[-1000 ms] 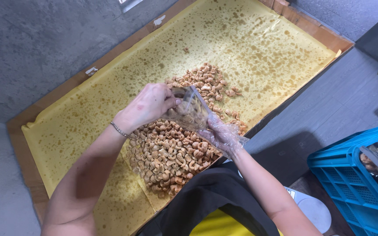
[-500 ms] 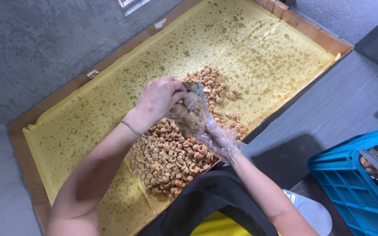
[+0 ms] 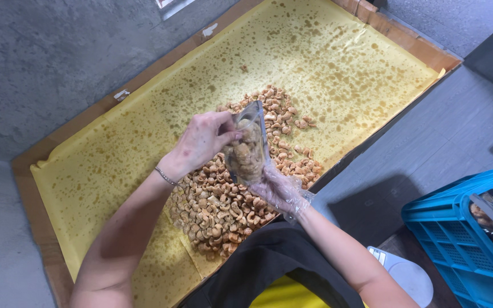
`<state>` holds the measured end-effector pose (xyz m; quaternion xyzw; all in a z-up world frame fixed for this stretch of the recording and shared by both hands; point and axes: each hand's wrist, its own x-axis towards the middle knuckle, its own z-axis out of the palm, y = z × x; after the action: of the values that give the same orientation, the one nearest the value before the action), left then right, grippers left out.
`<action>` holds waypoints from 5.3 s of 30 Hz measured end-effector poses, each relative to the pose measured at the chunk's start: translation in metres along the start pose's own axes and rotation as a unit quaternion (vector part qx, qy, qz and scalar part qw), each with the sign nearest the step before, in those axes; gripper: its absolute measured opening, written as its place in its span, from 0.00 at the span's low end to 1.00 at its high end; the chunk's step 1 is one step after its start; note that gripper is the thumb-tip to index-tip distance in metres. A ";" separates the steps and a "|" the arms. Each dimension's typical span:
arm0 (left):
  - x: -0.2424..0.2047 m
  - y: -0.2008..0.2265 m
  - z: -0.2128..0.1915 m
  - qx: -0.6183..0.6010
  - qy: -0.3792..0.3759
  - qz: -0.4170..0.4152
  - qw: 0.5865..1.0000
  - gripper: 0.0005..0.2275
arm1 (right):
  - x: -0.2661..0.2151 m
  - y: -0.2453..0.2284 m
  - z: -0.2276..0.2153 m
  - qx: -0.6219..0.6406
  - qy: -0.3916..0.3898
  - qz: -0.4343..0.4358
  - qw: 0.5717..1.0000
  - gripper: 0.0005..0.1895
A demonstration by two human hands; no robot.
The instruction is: The person scoops small snack pieces from a large pile on a yellow mat into clear plastic bags. They place each filled bag onto a digital scale, then transfer it to a blue crate. The process repeats with multiple bags throughout the clip.
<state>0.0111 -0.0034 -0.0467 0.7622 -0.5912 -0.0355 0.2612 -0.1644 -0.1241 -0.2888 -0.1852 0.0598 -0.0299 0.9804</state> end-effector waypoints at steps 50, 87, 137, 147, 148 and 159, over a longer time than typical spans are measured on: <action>-0.049 -0.003 0.038 -0.103 -0.166 -0.219 0.956 0.15 | -0.013 -0.082 0.085 -0.500 0.092 0.001 0.861 0.16; 0.033 -0.032 0.134 -0.267 -0.587 -0.136 0.753 0.21 | -0.100 -0.053 0.052 -0.515 0.289 -0.125 0.797 0.20; 0.244 0.331 0.531 -0.037 -0.357 0.483 0.799 0.29 | -0.421 -0.241 -0.186 -0.648 0.592 -0.280 0.389 0.19; 0.246 0.331 0.478 -0.249 -0.293 0.357 0.851 0.17 | -0.485 -0.178 -0.143 -0.169 0.518 -0.629 0.555 0.23; 0.234 0.336 0.477 -0.300 -0.295 0.310 0.853 0.12 | -0.492 -0.157 -0.133 -0.105 0.526 -0.643 0.547 0.22; -0.012 0.358 0.600 -0.336 -0.415 0.411 0.739 0.10 | -0.478 0.108 -0.186 0.244 0.600 -0.691 0.322 0.18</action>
<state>-0.5257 -0.2651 -0.4085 0.2174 -0.8465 -0.4339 0.2187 -0.6583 -0.0519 -0.4500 0.1558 0.4720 -0.8125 0.3047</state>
